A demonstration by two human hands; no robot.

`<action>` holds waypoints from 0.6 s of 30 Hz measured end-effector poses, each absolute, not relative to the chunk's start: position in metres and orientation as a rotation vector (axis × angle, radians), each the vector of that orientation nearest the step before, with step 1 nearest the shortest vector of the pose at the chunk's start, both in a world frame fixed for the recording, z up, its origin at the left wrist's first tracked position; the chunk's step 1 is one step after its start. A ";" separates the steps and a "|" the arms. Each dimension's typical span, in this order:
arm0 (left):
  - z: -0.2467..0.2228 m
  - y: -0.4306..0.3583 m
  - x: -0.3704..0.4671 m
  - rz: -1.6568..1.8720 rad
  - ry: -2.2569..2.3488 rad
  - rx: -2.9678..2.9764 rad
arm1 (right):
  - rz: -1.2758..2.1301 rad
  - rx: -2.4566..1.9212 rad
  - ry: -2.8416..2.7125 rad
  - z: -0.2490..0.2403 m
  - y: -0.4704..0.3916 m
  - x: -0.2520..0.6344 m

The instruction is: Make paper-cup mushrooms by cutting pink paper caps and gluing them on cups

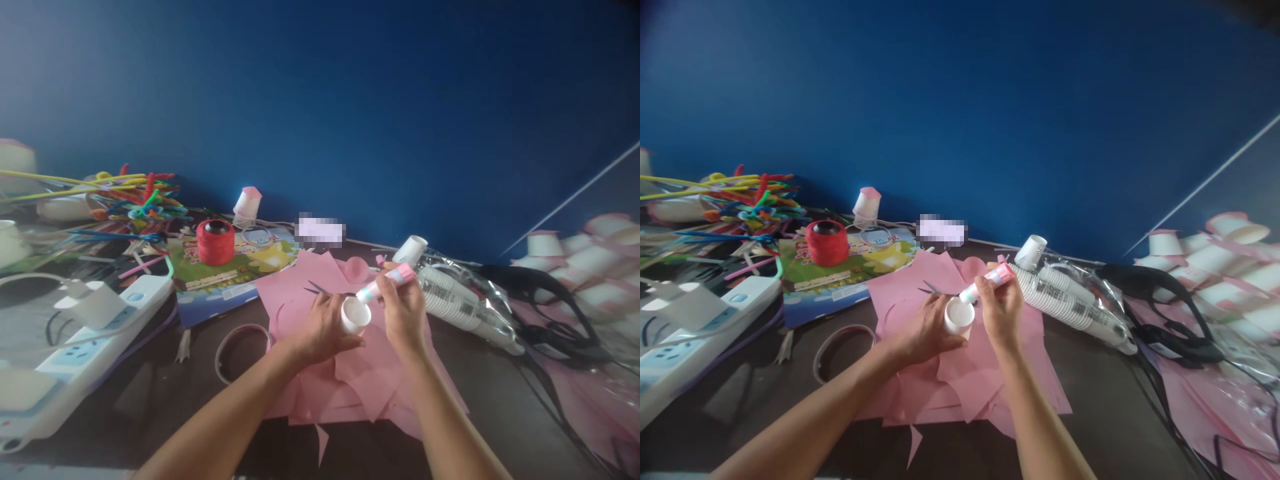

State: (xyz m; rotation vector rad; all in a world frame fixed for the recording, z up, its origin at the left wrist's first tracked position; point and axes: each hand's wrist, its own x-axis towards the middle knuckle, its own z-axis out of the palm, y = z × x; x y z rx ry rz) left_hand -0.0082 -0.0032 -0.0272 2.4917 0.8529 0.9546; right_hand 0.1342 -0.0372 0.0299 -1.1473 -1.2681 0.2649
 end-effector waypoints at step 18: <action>-0.025 -0.007 -0.007 1.024 0.753 2.436 | 0.511 -1.027 -1.130 0.026 -0.033 0.134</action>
